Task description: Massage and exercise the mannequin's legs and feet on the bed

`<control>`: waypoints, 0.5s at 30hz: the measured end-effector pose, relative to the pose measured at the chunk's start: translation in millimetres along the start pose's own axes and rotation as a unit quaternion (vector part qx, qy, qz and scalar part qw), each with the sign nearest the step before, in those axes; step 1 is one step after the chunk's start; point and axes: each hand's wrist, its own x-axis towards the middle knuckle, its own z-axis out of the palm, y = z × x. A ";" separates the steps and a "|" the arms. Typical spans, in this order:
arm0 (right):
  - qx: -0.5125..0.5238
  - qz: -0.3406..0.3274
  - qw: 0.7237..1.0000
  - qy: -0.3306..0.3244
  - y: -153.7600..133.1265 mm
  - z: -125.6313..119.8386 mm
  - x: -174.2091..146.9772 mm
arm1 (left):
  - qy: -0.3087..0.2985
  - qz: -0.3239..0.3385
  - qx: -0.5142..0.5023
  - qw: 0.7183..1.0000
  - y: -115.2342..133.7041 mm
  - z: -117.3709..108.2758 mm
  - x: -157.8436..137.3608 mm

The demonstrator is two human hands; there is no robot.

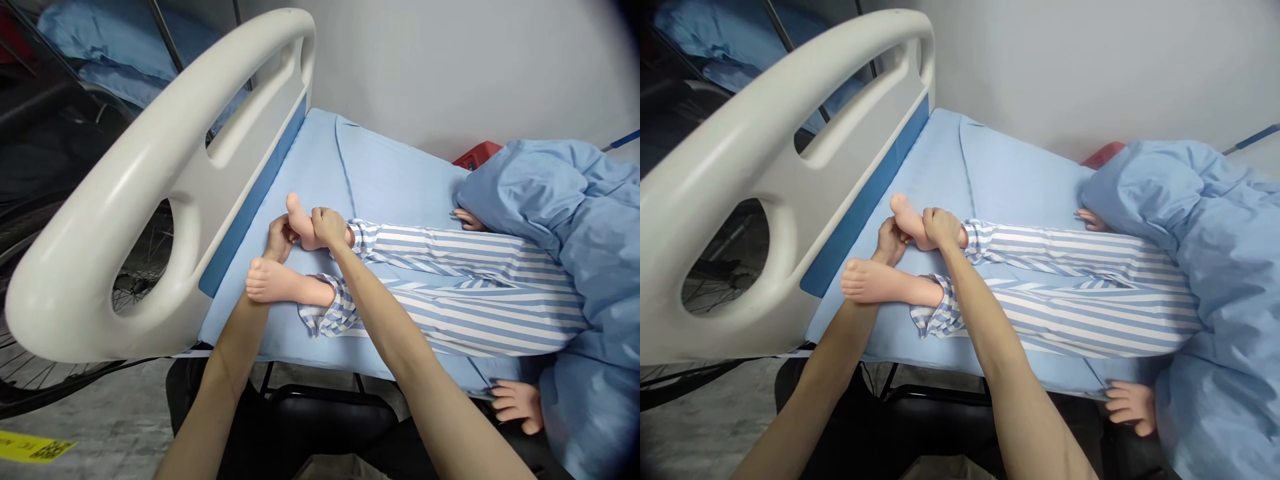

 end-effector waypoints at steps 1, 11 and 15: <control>-0.001 0.004 1.000 0.000 -0.4 -0.4 -0.1 | 0.052 -0.027 0.030 0.998 -0.6 1.4 0.1; -0.032 -0.027 0.999 0.007 0.2 -0.5 -2.5 | 0.111 -0.025 0.068 0.991 -1.2 6.9 0.5; -0.018 -0.010 1.000 0.014 0.9 2.2 -0.7 | 0.114 -0.013 0.088 0.989 -6.6 12.9 4.0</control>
